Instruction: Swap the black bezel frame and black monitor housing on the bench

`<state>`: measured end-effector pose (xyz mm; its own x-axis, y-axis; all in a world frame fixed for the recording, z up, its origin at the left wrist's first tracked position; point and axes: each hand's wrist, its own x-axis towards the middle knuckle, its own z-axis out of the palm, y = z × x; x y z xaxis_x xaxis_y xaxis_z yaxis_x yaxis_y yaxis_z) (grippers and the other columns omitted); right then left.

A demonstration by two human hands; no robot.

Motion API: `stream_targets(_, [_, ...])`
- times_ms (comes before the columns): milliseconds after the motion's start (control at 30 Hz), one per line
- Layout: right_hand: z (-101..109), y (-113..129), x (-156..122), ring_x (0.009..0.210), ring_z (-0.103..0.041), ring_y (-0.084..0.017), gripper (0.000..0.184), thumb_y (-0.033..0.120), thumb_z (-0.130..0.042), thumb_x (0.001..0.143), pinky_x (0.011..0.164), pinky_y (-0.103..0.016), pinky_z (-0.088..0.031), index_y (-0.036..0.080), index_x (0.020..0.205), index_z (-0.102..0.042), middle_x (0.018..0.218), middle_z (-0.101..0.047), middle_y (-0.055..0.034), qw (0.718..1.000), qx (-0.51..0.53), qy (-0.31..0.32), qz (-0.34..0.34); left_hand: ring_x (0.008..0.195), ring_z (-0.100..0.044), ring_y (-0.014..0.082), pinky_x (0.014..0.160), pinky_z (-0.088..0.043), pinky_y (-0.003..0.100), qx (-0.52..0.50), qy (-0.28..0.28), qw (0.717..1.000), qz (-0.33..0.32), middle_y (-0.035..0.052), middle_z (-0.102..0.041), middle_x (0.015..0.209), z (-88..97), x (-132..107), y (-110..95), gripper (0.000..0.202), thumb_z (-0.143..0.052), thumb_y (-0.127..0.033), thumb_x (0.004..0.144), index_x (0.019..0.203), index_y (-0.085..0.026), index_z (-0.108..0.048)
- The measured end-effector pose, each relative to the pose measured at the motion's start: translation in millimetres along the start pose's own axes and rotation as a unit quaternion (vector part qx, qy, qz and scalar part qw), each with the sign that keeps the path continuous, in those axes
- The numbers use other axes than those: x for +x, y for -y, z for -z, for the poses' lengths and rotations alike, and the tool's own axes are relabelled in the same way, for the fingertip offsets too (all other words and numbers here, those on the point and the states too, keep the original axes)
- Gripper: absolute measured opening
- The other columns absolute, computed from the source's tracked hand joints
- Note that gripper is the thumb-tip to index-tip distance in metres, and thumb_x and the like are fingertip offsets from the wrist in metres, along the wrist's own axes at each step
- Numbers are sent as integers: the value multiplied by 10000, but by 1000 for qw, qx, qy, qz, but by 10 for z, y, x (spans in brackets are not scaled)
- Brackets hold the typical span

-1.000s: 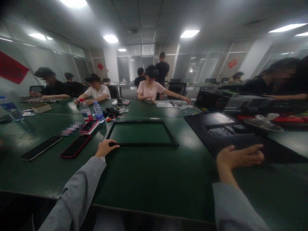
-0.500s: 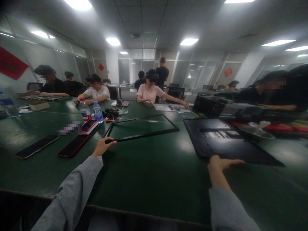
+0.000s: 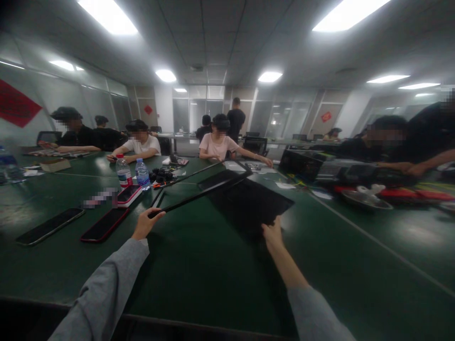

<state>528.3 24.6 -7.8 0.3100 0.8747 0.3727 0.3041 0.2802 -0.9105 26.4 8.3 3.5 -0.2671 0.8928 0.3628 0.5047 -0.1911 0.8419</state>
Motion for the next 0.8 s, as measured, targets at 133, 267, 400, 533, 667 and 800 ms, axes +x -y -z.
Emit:
stream_targets(133, [-152, 58, 59, 692, -661, -216, 879, 292, -637, 658, 601, -351, -543, 319, 1498, -379, 859, -689, -31, 983, 57, 122, -127, 949, -689, 252, 872, -516, 378, 24, -19, 1000, -5, 59, -758, 974, 28, -13, -28, 487, -739, -640, 698, 959, -229, -751])
stream_targets(267, [-242, -42, 223, 712, -661, -201, 645, 359, -691, 693, 671, -363, -550, 221, 1314, -584, 794, -694, -22, 984, 10, 140, -108, 997, -679, 255, 923, -497, 389, 70, -44, 996, -23, 49, -755, 1018, 49, -21, -40, 419, -741, -607, 723, 949, -255, -750])
stream_targets(400, [-290, -134, 386, 763, -669, -197, 428, 477, -590, 807, 723, -361, -556, 185, 1116, -645, 851, -709, -63, 997, 18, -8, -77, 991, -667, 241, 959, -462, 393, 134, -56, 987, -66, 36, -749, 1014, 46, -38, -85, 333, -738, -555, 769, 927, -262, -746])
stream_targets(533, [-277, -50, 432, 805, -698, -230, 491, 625, -393, 915, 744, -390, -571, 205, 1020, -623, 843, -717, -100, 982, 145, 40, -112, 998, -651, 248, 1047, -367, 444, 217, -53, 968, -113, 29, -744, 989, 12, -77, -154, 274, -748, -511, 790, 928, -274, -742])
stream_targets(667, [-244, -17, 438, 741, -673, -219, 545, 723, -485, 840, 684, -355, -559, 207, 952, -622, 761, -684, -70, 981, 151, 36, -114, 1020, -644, 254, 1097, -295, 463, 252, -24, 956, -149, 18, -743, 996, -13, -112, -177, 270, -743, -523, 796, 936, -293, -733])
stream_targets(800, [-233, -149, 436, 701, -613, -199, 569, 646, -684, 711, 677, -340, -522, 180, 1032, -636, 742, -645, -29, 999, 14, 8, -46, 1026, -644, 261, 1099, -289, 468, 263, -7, 952, -159, 17, -745, 1000, 17, -123, -148, 273, -740, -533, 792, 940, -304, -732])
